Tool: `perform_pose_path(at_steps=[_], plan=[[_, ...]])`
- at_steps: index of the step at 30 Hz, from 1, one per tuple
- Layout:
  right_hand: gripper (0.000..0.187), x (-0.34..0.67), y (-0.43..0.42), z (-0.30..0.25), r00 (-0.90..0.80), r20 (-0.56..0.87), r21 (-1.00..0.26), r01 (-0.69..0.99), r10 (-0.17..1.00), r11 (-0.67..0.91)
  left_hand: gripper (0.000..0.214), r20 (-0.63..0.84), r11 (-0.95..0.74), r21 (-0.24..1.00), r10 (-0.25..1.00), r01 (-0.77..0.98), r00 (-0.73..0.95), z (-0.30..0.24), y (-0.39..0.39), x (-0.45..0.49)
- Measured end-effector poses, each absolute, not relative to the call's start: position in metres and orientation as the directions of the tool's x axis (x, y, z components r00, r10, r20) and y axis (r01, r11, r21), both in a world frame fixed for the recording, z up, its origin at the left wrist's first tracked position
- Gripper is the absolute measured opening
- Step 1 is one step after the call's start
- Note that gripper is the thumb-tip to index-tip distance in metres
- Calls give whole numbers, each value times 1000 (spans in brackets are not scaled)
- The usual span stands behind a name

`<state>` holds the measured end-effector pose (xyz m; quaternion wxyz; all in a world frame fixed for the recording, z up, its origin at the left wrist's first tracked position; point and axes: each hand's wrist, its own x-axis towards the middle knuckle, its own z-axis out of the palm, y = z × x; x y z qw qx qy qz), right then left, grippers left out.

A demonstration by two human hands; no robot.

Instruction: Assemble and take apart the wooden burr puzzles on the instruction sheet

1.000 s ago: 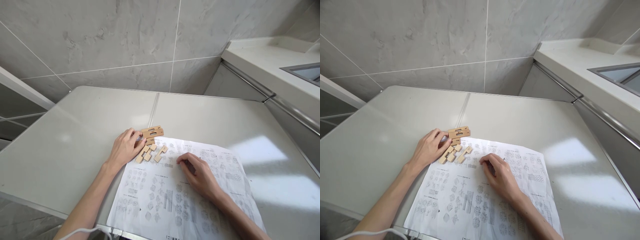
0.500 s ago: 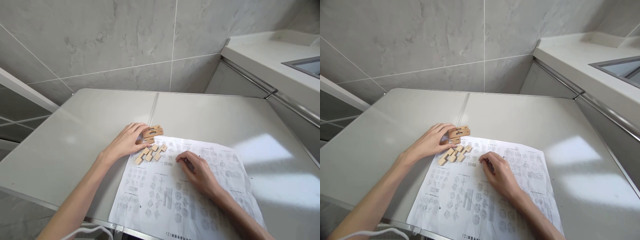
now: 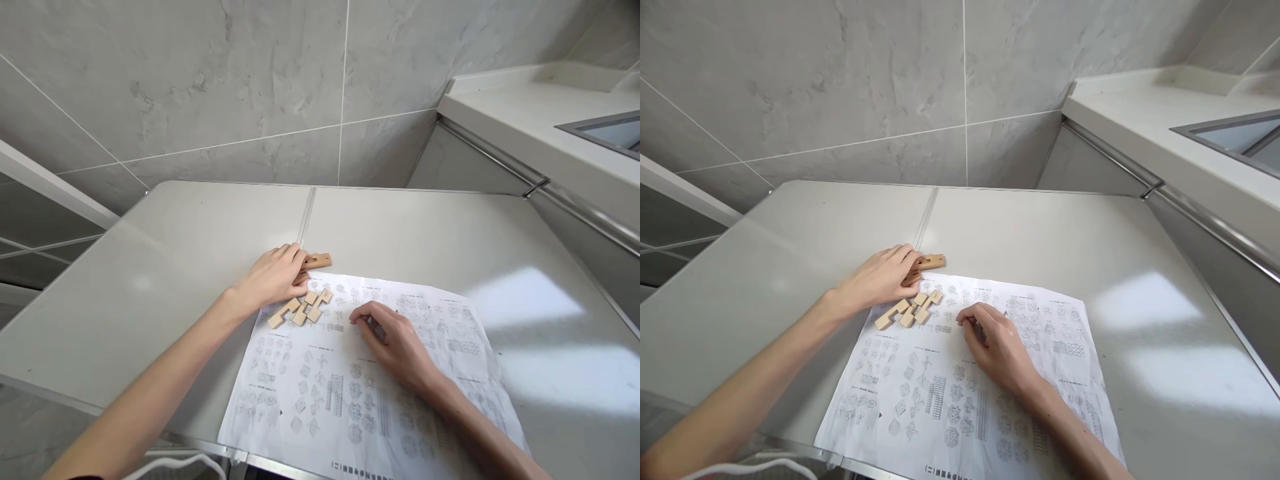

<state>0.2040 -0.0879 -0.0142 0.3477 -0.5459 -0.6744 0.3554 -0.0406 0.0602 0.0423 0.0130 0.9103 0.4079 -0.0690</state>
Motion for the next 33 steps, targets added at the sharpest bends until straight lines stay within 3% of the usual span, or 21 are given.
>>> perform_pose_path(at_steps=[7,15,19,21,23,30,33], plan=[[20,205,-88,-15,-175,97,-850,497,980,173,13,-223,-616,-78,777,784,588,47,63,-22],[20,205,-87,-15,-170,102,-865,472,980,172,18,-183,-550,-61,826,833,533,62,53,-24],[19,205,-86,-15,-141,81,-899,417,987,133,20,-206,-531,21,827,847,523,89,23,-19],[18,206,-86,-16,-101,67,-926,363,993,100,18,-290,-506,165,796,846,532,98,0,-11],[19,206,-85,-17,-53,64,-948,308,997,77,19,-350,-518,222,749,826,563,99,-23,0],[22,206,-86,-21,54,7,-986,164,999,-2,23,-417,-674,13,668,739,617,70,-66,22],[18,205,-88,-23,47,34,-968,251,998,21,22,-413,-684,-26,672,729,615,65,-67,25]])
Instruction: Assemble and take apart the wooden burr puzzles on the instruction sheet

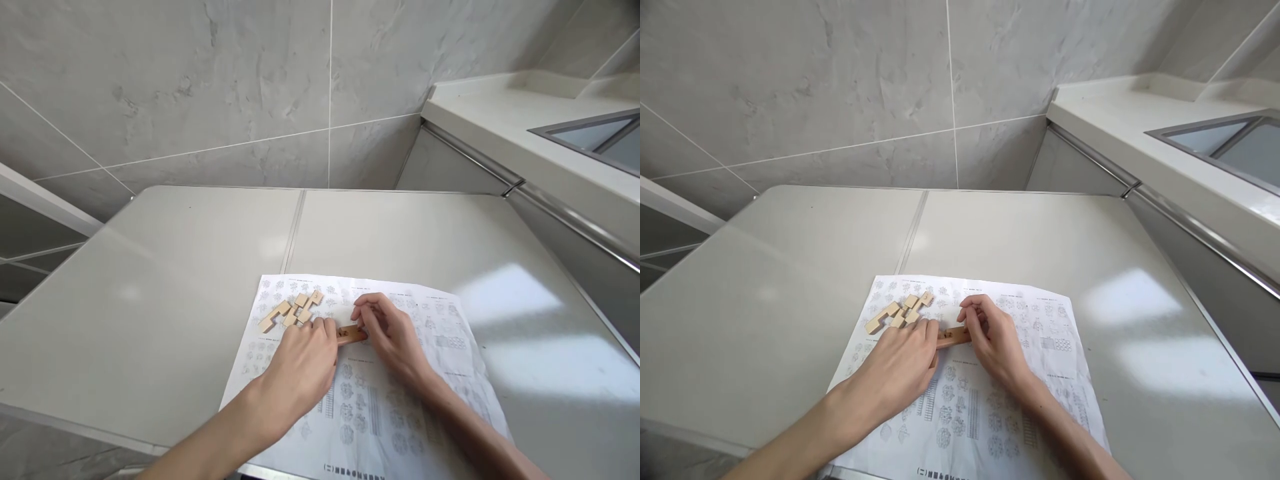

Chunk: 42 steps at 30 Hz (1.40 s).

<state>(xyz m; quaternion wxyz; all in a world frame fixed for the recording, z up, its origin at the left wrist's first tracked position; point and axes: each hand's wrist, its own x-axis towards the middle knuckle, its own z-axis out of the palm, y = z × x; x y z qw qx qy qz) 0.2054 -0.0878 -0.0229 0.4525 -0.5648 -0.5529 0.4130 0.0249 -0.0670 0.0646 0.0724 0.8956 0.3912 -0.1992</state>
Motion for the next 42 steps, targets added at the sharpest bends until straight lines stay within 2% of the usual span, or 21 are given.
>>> perform_pose_path(at_steps=[4,8,10,13,16,20,23,25,28,32,37,42], plan=[[14,205,-89,-22,8,192,-857,489,981,164,16,-398,-667,-19,688,745,606,60,-65,32],[14,208,-87,-19,-78,306,-749,596,949,290,15,-347,-637,8,721,771,599,50,-61,40],[17,209,-85,-19,-102,303,-732,612,947,300,15,-328,-615,61,731,786,598,43,-58,42],[21,210,-85,-20,-77,286,-734,623,955,270,19,-266,-581,220,737,783,621,30,-55,41],[24,212,-85,-21,35,207,-804,575,978,150,27,-170,-506,424,770,751,615,18,-54,39],[34,218,-84,-16,220,50,-915,401,974,-43,28,-76,-355,675,838,647,540,15,-53,37],[41,227,-80,-12,362,0,-961,257,932,-100,18,-142,-141,875,841,463,523,25,-51,35],[44,231,-78,-12,407,-56,-980,152,912,-128,21,-231,63,950,801,306,552,33,-50,33],[47,232,-77,-14,362,-175,-985,-51,916,-167,34,-294,359,933,729,20,618,36,-47,31],[45,229,-77,-15,246,-257,-945,-268,934,-189,43,-253,558,778,700,-290,667,27,-44,30],[33,229,-76,-15,90,-292,-854,-472,952,-218,35,-299,688,589,674,-425,676,21,-40,28],[30,231,-74,-16,54,-303,-815,-531,952,-230,38,-324,737,477,653,-479,684,21,-36,25]])
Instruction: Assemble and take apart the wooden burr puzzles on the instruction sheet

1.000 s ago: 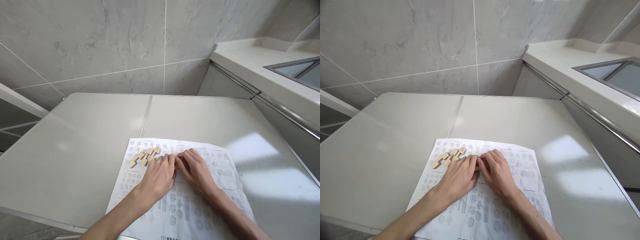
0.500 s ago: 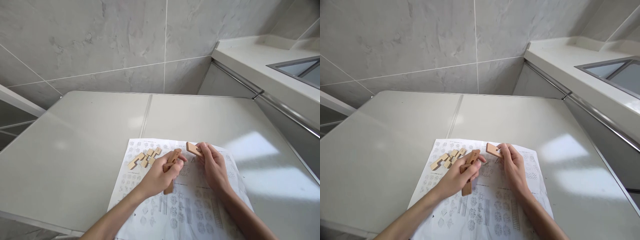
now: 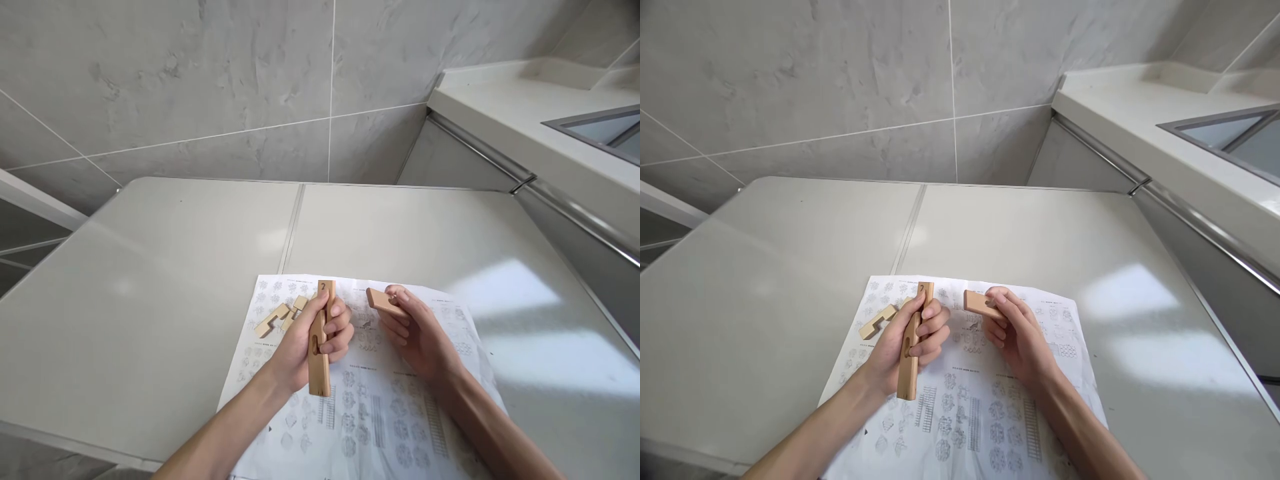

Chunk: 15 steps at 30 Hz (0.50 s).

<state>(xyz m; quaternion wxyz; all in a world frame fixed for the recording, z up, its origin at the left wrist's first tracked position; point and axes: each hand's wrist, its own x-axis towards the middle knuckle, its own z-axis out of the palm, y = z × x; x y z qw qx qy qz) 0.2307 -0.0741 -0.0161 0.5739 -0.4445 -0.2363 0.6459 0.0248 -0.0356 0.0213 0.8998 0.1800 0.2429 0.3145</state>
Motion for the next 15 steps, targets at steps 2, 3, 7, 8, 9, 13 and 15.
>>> perform_pose_path(at_steps=[2,3,7,8,9,13,15], plan=[[31,230,-74,-15,49,-313,-815,-526,948,-242,41,-338,750,449,646,-486,684,21,-35,24],[32,230,-75,-15,39,-319,-813,-525,947,-252,41,-344,754,442,642,-485,685,21,-34,24],[33,230,-78,-13,-35,-327,-802,-519,945,-297,44,-339,761,441,633,-476,696,19,-35,24],[33,230,-79,-14,-56,-323,-807,-505,945,-306,44,-339,761,447,631,-470,698,19,-35,24],[33,230,-80,-14,-84,-320,-814,-486,944,-319,44,-341,759,456,631,-464,697,18,-35,24],[37,229,-83,-14,-240,-292,-820,-435,926,-371,44,-350,744,497,643,-447,681,18,-35,24],[39,229,-84,-13,-339,-270,-805,-434,901,-404,45,-339,733,511,652,-449,678,18,-36,24]])
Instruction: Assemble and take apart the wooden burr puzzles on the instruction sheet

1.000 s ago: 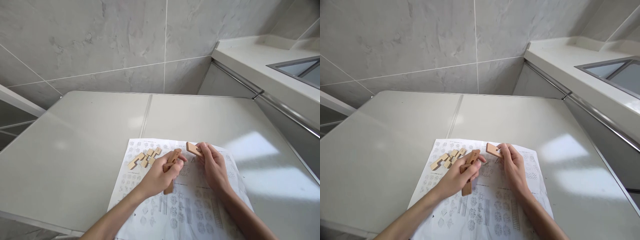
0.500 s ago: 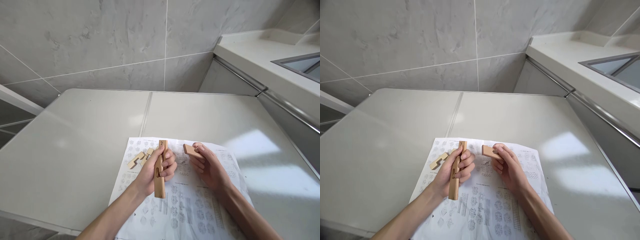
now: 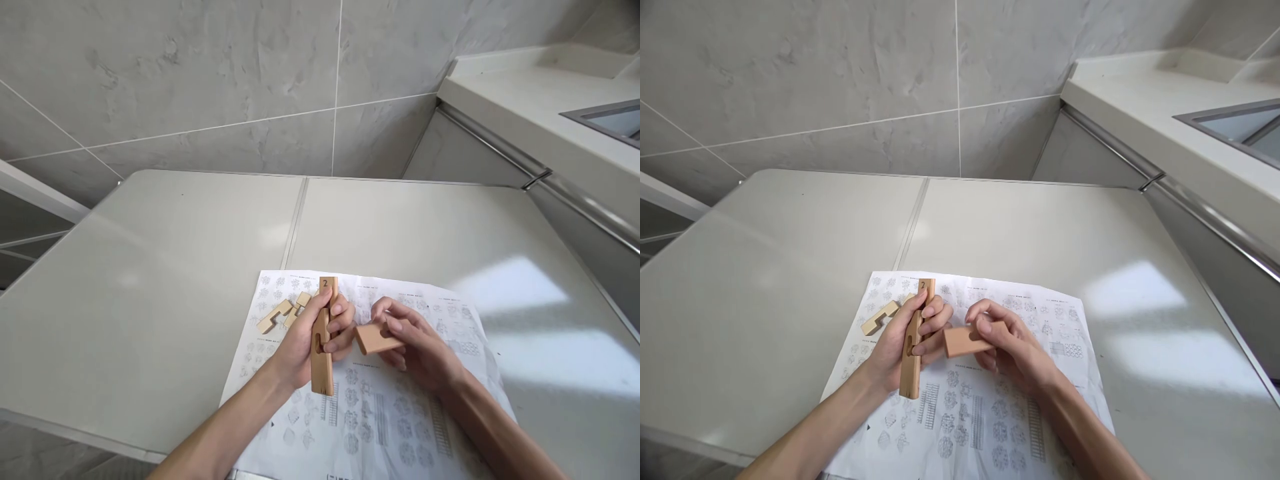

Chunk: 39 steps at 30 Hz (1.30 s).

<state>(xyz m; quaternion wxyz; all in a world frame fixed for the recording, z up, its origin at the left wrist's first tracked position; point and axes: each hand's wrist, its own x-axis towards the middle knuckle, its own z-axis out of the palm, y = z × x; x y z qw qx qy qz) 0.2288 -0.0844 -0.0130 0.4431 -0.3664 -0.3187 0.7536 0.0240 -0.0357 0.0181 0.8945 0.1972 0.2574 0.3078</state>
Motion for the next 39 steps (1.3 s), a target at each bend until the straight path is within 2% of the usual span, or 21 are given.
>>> perform_pose_path(at_steps=[3,7,12,16,20,24,31,35,39], plan=[[38,228,-85,-10,-529,-237,-767,-412,815,-491,46,-315,703,544,677,-457,665,19,-37,26],[38,228,-87,-4,-723,-236,-753,-286,649,-592,48,-324,645,603,736,-470,594,20,-39,30],[46,226,-89,2,-812,-267,-785,-128,519,-606,49,-337,602,625,782,-497,523,19,-42,36],[38,218,-91,5,-851,-255,-794,-86,459,-601,49,-330,573,675,798,-464,504,17,-48,40],[36,210,-93,4,-831,-245,-811,-107,500,-575,53,-341,623,673,740,-399,579,15,-52,41],[36,214,-95,-5,-747,-235,-831,-178,622,-527,57,-415,660,654,721,-369,555,13,-52,39],[43,223,-92,-2,-512,-295,-788,-346,807,-508,42,-411,685,557,719,-470,560,12,-42,34],[45,227,-88,2,-464,-354,-828,-248,812,-503,27,-365,629,611,763,-481,533,11,-39,33],[41,232,-87,-4,-491,-351,-894,-79,798,-442,25,-314,524,780,801,-343,509,18,-41,31]])
